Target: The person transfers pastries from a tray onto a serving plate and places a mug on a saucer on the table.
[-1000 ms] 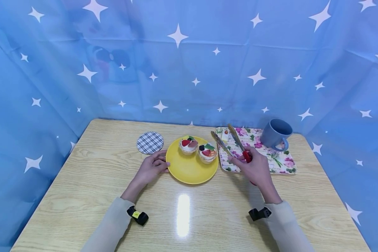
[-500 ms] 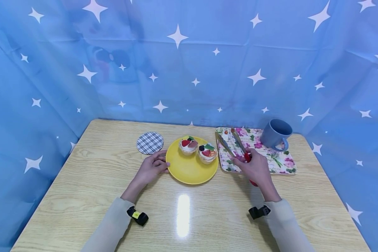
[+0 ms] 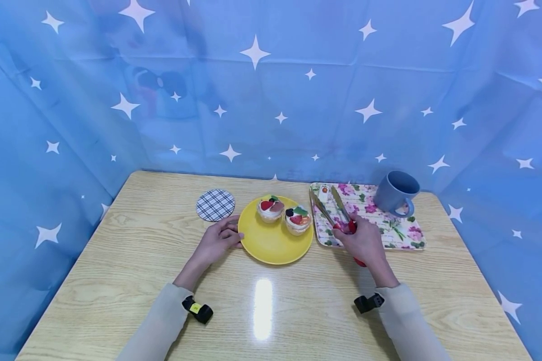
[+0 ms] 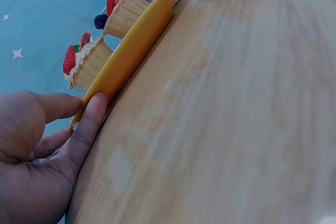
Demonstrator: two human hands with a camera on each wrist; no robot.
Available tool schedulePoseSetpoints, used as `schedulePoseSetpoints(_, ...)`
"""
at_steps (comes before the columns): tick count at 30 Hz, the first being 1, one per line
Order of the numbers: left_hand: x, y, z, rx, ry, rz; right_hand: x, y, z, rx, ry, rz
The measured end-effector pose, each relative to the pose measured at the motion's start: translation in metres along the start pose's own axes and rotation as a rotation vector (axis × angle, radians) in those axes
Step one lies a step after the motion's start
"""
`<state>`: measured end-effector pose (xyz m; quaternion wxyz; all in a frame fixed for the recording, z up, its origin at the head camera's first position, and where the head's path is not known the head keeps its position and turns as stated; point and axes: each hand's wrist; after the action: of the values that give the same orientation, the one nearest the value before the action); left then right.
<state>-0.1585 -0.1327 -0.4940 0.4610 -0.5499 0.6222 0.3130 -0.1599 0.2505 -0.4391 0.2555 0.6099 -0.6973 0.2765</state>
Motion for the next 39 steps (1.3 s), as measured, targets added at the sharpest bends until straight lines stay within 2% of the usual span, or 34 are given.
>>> schedulePoseSetpoints(18,-0.0022,-0.0001,-0.0011,0.003,-0.021,-0.006,-0.0014,0.0003,0.0017,-0.053,-0.031,-0.089)
schedulePoseSetpoints(34,-0.0020,0.0007,-0.0003,0.003,-0.032,-0.024,0.0002,0.0026,0.0001,-0.053,-0.027,-0.105)
schedulePoseSetpoints(39,-0.0024,-0.0006,-0.0008,-0.004,-0.024,-0.030,-0.0011,0.0015,-0.0009,-0.031,-0.030,-0.080)
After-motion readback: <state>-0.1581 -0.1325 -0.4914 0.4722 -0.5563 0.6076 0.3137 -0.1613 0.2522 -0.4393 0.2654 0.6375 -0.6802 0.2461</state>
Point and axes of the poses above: each hand's wrist, its own y-axis towards the middle knuckle, its own z-axis out of the palm, x = y × z, and after that the axes turned 14 degrees about y, right-handed
